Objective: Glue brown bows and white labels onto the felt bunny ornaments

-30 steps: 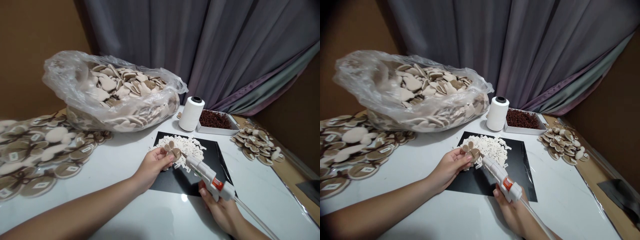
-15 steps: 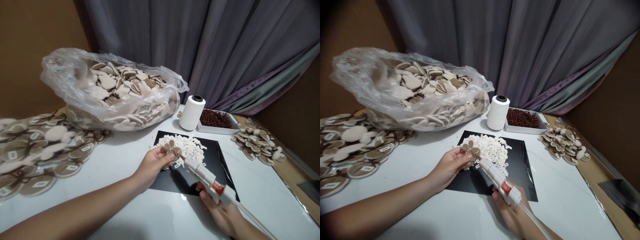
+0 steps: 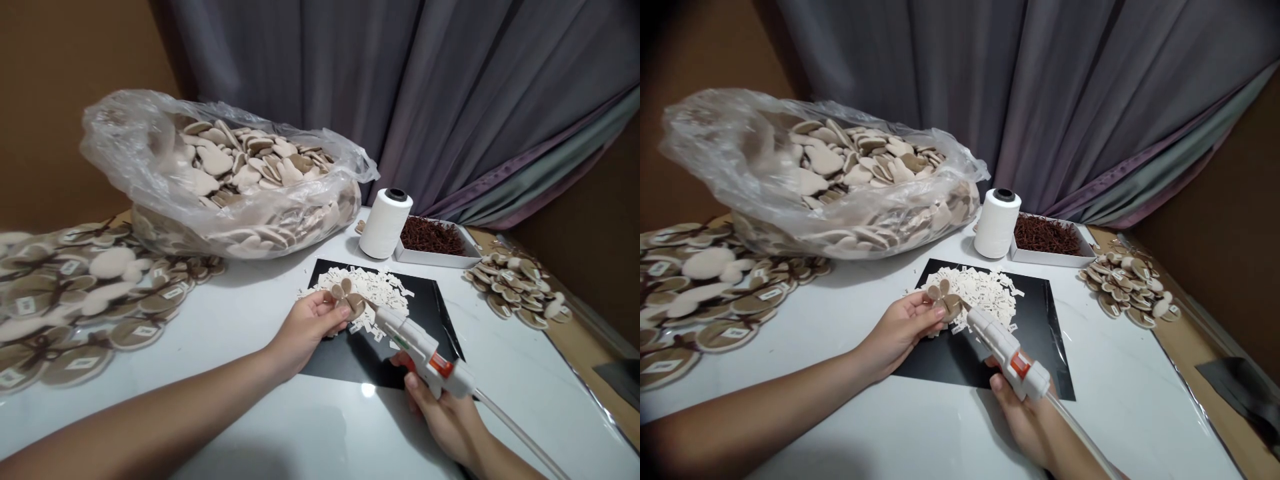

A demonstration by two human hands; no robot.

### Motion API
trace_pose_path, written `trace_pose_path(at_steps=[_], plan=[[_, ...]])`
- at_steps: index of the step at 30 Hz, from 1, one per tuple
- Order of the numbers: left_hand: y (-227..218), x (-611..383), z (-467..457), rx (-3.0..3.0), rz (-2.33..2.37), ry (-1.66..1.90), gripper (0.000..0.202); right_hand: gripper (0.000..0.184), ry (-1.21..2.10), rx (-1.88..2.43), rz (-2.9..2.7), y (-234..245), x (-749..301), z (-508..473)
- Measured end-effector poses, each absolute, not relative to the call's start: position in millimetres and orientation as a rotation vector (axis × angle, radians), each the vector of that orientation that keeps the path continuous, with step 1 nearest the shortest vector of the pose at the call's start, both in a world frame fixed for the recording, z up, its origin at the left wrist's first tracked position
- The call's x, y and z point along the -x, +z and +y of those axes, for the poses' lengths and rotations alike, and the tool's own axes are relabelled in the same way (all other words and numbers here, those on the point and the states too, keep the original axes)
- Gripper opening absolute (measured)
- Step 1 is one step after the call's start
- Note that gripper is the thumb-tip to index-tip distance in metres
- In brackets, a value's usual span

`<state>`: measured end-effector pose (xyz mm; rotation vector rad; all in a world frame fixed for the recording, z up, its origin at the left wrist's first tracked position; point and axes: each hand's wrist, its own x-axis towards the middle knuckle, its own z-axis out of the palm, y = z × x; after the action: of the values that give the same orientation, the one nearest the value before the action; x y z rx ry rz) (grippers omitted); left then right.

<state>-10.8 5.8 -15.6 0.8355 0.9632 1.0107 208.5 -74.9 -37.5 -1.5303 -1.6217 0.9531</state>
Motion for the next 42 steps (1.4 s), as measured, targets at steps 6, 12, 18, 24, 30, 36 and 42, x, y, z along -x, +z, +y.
trace_pose_path(at_steps=[6, 12, 18, 24, 30, 36, 42], plan=[[-10.6, 10.2, 6.2, -0.776, 0.966, 1.027, 0.029, 0.047, 1.156, 1.535, -1.464, -39.4, -208.6, -74.5], [-10.2, 12.1, 9.9, -0.737, 0.931, 1.072, 0.027, 0.049, 1.112, 1.473, -1.285, -31.0, -207.6, -72.0], [-10.5, 12.0, 7.9, -0.79, 0.895, 1.087, 0.033, 0.042, 0.661, 1.768, -1.18, -11.9, -247.4, -35.8], [-10.1, 13.6, 8.3, -0.885, 0.914, 1.071, 0.035, 0.052, 0.459, 2.148, -1.425, -15.2, -297.7, 4.5], [-3.5, 12.7, 8.7, -0.992, 0.954, 1.007, 0.037, 0.054, 0.455, 2.268, -1.54, -9.1, -307.1, 19.3], [-3.2, 10.8, 9.4, -1.007, 0.954, 0.969, 0.035, 0.046, 0.269, 2.339, -1.624, 8.0, -298.3, 6.1], [-0.7, 10.8, 8.9, -1.002, 0.959, 0.939, 0.03, 0.029, 0.562, 1.604, -2.244, 11.8, -266.3, -58.6]])
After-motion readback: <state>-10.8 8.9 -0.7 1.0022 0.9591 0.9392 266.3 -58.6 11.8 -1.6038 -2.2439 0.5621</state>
